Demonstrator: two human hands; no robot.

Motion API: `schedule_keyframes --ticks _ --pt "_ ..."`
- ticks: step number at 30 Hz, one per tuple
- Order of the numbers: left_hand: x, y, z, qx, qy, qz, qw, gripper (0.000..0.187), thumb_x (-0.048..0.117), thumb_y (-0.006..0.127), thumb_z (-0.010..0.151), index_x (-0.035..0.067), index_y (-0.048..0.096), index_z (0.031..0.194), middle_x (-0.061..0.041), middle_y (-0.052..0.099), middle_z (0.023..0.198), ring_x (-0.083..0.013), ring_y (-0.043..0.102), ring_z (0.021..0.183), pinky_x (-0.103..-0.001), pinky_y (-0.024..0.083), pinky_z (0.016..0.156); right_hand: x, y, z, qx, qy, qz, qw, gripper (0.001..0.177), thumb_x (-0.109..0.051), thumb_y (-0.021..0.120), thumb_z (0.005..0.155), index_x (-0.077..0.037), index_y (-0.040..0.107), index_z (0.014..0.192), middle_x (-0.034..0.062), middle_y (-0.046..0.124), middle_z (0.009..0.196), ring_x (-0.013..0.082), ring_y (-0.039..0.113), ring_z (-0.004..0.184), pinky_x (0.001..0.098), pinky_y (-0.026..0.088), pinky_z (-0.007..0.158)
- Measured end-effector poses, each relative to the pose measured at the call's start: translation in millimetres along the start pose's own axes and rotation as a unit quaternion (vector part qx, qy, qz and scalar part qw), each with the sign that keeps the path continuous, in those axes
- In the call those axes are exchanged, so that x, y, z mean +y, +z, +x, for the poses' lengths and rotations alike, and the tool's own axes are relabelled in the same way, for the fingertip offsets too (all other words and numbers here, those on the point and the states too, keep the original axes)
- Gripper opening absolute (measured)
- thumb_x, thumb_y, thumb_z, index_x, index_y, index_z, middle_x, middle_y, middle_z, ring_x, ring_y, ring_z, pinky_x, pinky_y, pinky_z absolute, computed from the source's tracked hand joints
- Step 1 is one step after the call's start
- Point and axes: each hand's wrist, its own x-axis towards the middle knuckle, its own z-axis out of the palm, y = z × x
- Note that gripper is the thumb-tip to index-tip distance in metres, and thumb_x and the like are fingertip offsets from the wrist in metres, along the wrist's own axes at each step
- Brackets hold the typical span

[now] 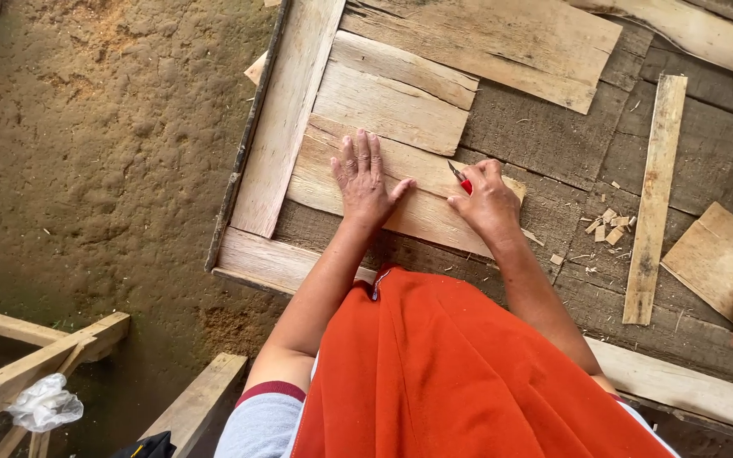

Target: Trimming thin wooden sheets or veneer using a utility knife on a wooden floor in a workshop.

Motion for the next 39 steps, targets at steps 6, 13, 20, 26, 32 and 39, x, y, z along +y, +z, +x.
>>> schedule_keyframes --ticks 6,13,20,26,32,39 --pt "1 0 0 -0.011 -0.009 -0.020 1.000 0.121 0.079 0.068 0.080 0.010 0.016 0.165 -0.017 0.004 0.172 -0.0400 0.001 0.158 -0.067 0.006 0.123 2 0 1 0.002 0.000 -0.007 1.000 0.043 -0.031 0.082 0.081 -0.020 0.063 0.118 0.0056 0.047 0.132 0.0536 0.069 0.099 0.0675 0.056 0.087" --pt "1 -3 0 -0.009 0.000 -0.013 1.000 0.119 0.077 0.067 0.082 0.008 0.015 0.164 -0.018 0.005 0.172 -0.0411 0.001 0.158 -0.068 0.007 0.122 3 1 -4 0.018 -0.017 -0.002 1.000 0.041 -0.030 0.082 0.081 -0.020 0.064 0.117 0.0069 0.048 0.132 0.0538 0.069 0.097 0.0667 0.057 0.085" --pt "6 -15 1 -0.027 -0.005 -0.007 1.000 0.118 0.076 0.066 0.084 0.007 0.013 0.164 -0.019 0.001 0.171 -0.0440 -0.004 0.157 -0.073 0.007 0.119 9 6 -21 0.073 -0.033 0.010 0.997 0.030 -0.026 0.070 0.097 -0.018 0.065 0.126 0.0094 0.051 0.133 0.0475 0.072 0.095 0.0594 0.061 0.080" --pt "18 -40 -4 -0.049 -0.020 -0.014 0.999 0.111 0.068 0.067 0.087 0.005 0.016 0.164 -0.018 0.000 0.172 -0.0456 -0.008 0.156 -0.075 0.001 0.117 29 21 -34 0.100 -0.033 0.006 0.994 0.029 -0.030 0.069 0.096 -0.021 0.066 0.124 0.0062 0.054 0.119 0.0429 0.073 0.089 0.0549 0.062 0.075" --pt "27 -43 -12 -0.058 -0.006 -0.005 0.998 0.097 0.060 0.061 0.095 0.009 0.017 0.165 -0.017 -0.003 0.172 -0.0470 -0.013 0.154 -0.077 -0.003 0.115 50 26 -59 0.117 -0.021 -0.003 0.993 0.029 -0.033 0.069 0.094 -0.023 0.066 0.121 0.0047 0.057 0.112 0.0389 0.073 0.089 0.0521 0.062 0.072" --pt "69 -22 -46 -0.029 0.067 -0.063 0.995 0.075 0.037 0.065 0.099 0.012 0.032 0.162 -0.017 0.002 0.172 -0.0487 -0.010 0.153 -0.076 -0.003 0.116 69 20 -94 0.088 0.032 0.031 0.995 0.028 -0.034 0.068 0.095 -0.026 0.066 0.122 0.0048 0.059 0.113 0.0396 0.073 0.092 0.0562 0.061 0.079"
